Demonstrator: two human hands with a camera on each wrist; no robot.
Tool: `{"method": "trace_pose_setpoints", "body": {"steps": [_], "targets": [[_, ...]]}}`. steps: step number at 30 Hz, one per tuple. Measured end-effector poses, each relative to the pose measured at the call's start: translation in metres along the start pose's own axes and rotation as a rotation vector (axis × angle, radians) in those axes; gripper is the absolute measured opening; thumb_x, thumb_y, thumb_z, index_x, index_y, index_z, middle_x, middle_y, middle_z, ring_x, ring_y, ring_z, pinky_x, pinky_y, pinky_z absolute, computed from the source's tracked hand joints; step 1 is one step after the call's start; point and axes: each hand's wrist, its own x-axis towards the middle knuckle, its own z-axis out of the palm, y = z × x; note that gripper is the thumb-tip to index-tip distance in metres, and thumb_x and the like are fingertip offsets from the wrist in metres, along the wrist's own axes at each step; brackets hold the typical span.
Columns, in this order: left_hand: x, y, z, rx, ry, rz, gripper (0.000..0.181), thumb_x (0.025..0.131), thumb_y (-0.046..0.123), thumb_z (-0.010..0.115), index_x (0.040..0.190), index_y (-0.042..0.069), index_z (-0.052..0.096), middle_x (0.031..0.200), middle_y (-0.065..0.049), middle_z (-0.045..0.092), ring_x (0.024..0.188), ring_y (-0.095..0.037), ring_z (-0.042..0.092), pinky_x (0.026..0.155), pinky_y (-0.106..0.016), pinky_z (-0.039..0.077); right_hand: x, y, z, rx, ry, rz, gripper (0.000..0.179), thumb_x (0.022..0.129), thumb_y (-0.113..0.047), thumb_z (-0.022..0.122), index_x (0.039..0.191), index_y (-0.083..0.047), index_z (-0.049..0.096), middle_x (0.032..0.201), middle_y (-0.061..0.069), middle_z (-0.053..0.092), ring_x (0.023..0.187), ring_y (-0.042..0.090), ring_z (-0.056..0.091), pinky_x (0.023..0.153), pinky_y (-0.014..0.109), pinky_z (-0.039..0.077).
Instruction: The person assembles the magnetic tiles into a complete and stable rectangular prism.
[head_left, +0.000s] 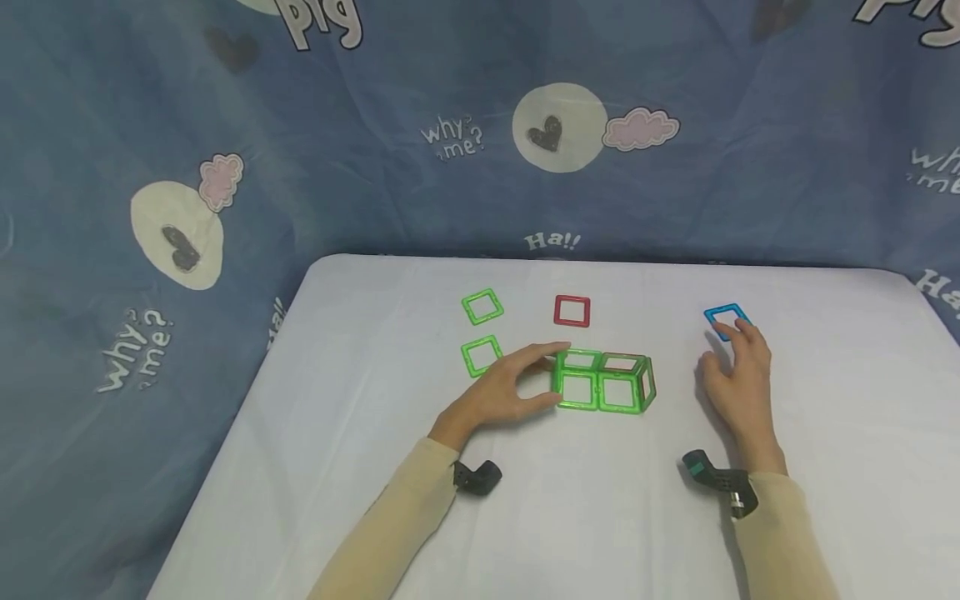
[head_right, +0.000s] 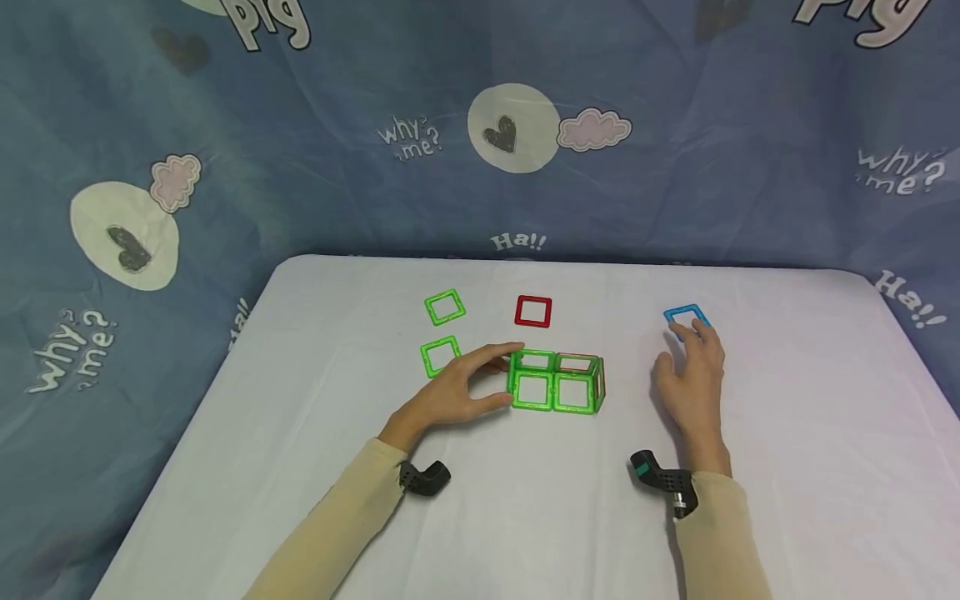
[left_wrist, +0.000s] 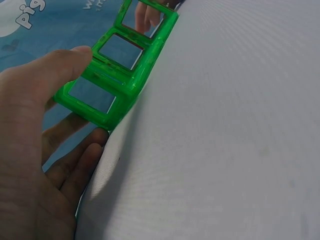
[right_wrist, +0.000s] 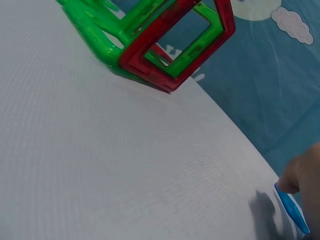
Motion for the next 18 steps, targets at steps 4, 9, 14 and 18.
{"method": "trace_pose_setpoints", "body": {"steps": [4,9,14,18], "targets": [[0.0014,0.0010,0.0009,0.010,-0.002,-0.009,0.069,0.084,0.035,0.070,0.143,0.038,0.036,0.140,0.017,0.045,0.118,-0.002,0.053,0.109,-0.031,0.038,0.0016,0.0016,-0.0004,-0.025,-0.006,-0.011,0.046,0.092,-0.007,0.046,0.137,0.000,0.043,0.153,0.019,0.023,0.144,0.040,0.012,0.113,0.064,0.013],[0.0020,0.0010,0.0016,0.013,-0.003,-0.012,0.069,0.084,0.036,0.070,0.143,0.038,0.035,0.140,0.017,0.045,0.118,-0.002,0.053,0.109,-0.031,0.038,0.0011,0.0016,-0.0003,-0.073,-0.037,-0.006,0.049,0.093,-0.009,0.044,0.140,0.001,0.038,0.151,0.023,0.026,0.145,0.040,0.007,0.113,0.066,0.005],[0.0006,0.0016,0.0005,0.007,-0.004,-0.012,0.068,0.084,0.035,0.070,0.143,0.037,0.036,0.141,0.017,0.045,0.118,-0.002,0.053,0.109,-0.032,0.038,-0.0002,0.0000,0.0013,-0.097,-0.050,0.010,0.048,0.093,-0.009,0.042,0.140,0.002,0.039,0.147,0.026,0.031,0.144,0.041,0.010,0.116,0.061,0.005],[-0.0003,0.0023,-0.0006,0.006,0.001,-0.015,0.069,0.084,0.037,0.070,0.142,0.041,0.035,0.140,0.017,0.045,0.118,-0.003,0.053,0.109,-0.033,0.039,0.0006,-0.0007,0.0028,-0.090,-0.020,-0.004,0.045,0.092,-0.006,0.044,0.136,0.003,0.044,0.141,0.027,0.037,0.140,0.042,0.019,0.115,0.059,0.014]]}}
